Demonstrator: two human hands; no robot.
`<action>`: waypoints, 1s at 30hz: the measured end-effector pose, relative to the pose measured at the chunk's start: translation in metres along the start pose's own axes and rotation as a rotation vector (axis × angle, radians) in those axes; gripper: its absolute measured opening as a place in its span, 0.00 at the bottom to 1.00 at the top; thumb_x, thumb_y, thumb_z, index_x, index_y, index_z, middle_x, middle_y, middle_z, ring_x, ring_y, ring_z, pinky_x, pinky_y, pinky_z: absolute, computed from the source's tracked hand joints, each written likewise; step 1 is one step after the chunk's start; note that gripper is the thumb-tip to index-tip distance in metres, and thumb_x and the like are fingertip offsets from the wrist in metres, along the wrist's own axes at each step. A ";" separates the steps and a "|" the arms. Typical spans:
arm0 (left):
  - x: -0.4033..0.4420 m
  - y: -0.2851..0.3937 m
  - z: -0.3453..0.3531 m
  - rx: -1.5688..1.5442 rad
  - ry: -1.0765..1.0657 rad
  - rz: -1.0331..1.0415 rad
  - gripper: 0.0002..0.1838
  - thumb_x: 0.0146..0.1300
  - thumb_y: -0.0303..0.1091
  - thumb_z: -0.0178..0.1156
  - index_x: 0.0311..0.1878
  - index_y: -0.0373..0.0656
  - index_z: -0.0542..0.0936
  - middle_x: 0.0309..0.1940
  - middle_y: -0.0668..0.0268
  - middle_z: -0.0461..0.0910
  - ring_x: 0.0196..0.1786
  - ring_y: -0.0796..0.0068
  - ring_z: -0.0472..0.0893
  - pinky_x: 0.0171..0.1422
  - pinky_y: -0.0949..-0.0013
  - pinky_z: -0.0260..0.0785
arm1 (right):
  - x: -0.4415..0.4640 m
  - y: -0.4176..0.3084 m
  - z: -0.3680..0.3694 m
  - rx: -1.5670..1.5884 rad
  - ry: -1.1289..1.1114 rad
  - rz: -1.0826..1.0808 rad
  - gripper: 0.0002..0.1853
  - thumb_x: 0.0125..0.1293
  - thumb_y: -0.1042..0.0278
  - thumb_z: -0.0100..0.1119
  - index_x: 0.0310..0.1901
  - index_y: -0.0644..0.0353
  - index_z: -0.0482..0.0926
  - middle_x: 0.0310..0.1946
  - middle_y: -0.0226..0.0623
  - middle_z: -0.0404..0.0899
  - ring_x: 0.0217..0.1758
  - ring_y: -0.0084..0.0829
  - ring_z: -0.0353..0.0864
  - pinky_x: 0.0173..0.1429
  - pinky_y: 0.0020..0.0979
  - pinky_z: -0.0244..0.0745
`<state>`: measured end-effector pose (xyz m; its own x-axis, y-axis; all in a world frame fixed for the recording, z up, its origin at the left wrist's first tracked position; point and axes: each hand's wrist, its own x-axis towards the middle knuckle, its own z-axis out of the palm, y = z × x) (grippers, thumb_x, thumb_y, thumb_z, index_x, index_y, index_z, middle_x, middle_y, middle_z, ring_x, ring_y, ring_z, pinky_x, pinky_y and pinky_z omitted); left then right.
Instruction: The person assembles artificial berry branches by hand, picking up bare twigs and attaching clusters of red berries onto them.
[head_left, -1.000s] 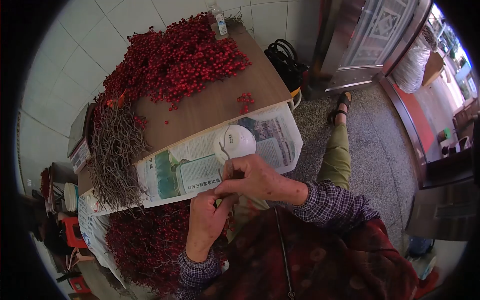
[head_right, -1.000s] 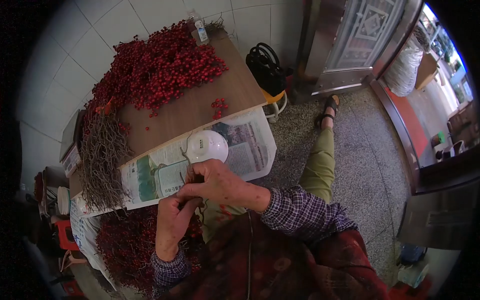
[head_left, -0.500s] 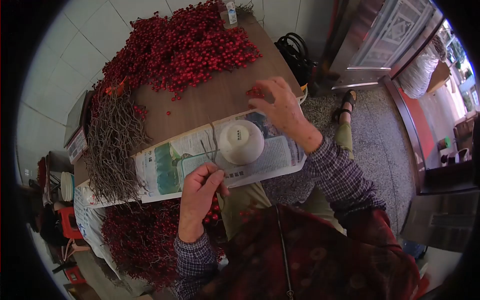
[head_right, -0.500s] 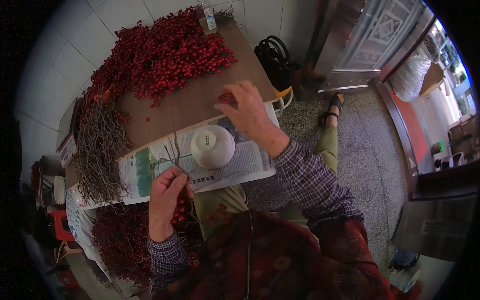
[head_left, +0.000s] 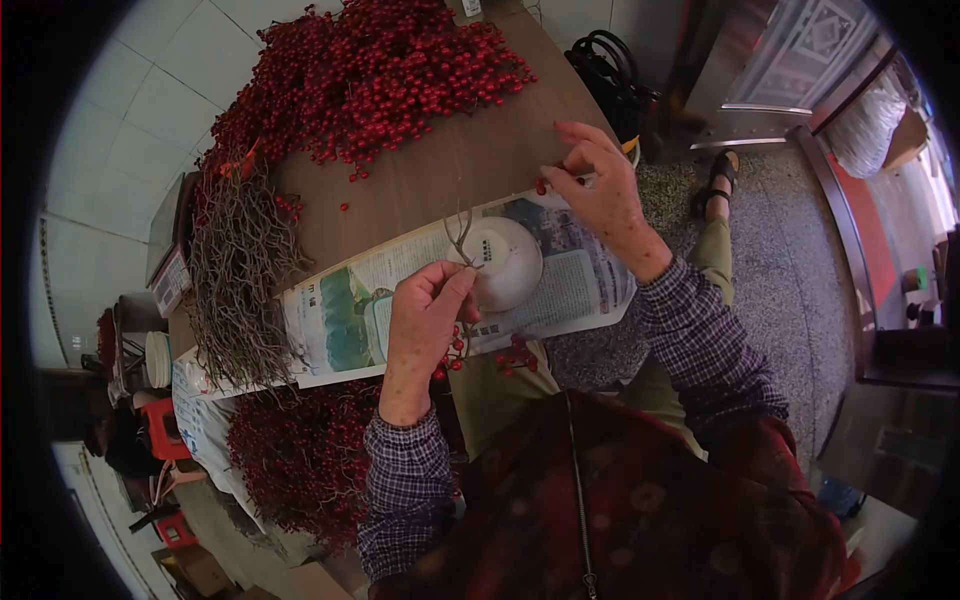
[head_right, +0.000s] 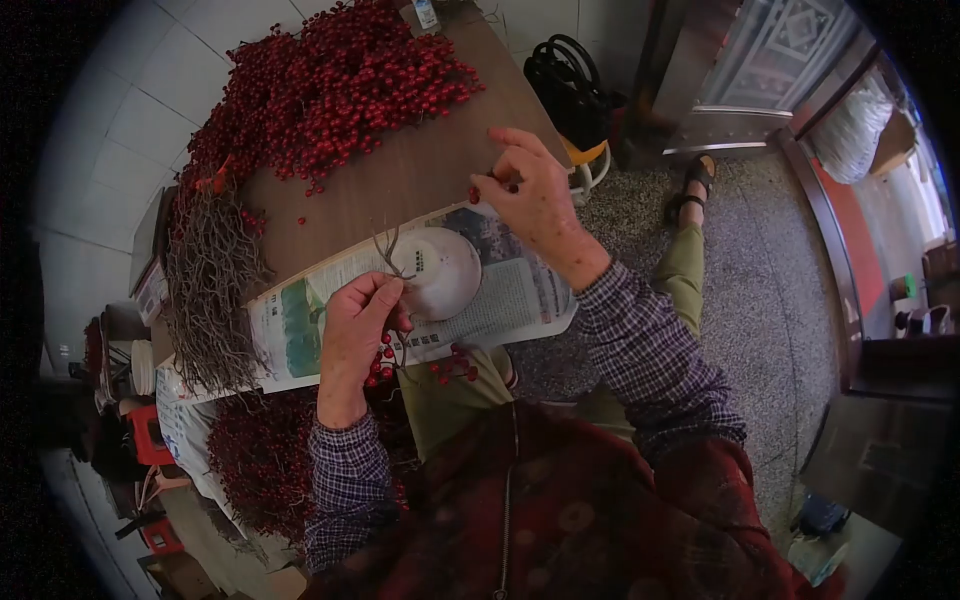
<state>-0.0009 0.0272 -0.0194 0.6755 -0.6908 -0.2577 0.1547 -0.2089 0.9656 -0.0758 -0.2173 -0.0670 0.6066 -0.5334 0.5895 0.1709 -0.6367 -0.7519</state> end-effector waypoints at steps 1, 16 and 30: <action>0.002 0.000 0.000 0.033 -0.004 0.009 0.10 0.69 0.34 0.57 0.36 0.37 0.79 0.23 0.72 0.76 0.25 0.84 0.75 0.32 0.79 0.68 | -0.007 -0.006 -0.008 0.004 0.005 0.005 0.06 0.57 0.76 0.68 0.33 0.63 0.79 0.43 0.31 0.80 0.39 0.24 0.80 0.35 0.24 0.72; 0.014 0.038 0.010 0.619 0.033 0.006 0.10 0.63 0.31 0.62 0.34 0.32 0.78 0.20 0.65 0.77 0.21 0.81 0.77 0.25 0.75 0.69 | -0.106 -0.036 -0.100 0.352 -0.170 0.588 0.05 0.61 0.81 0.62 0.38 0.65 0.78 0.35 0.33 0.82 0.33 0.18 0.80 0.38 0.19 0.76; 0.013 0.047 0.020 1.070 0.053 0.318 0.10 0.59 0.31 0.61 0.36 0.31 0.81 0.22 0.56 0.80 0.24 0.67 0.80 0.32 0.66 0.70 | -0.136 -0.042 -0.098 0.348 -0.214 0.503 0.07 0.62 0.83 0.60 0.41 0.66 0.82 0.34 0.34 0.82 0.28 0.18 0.78 0.31 0.19 0.72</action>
<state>0.0003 -0.0054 0.0220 0.6075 -0.7940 0.0223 -0.7140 -0.5335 0.4535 -0.2412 -0.1721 -0.0866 0.8135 -0.5737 0.0951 0.0448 -0.1012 -0.9939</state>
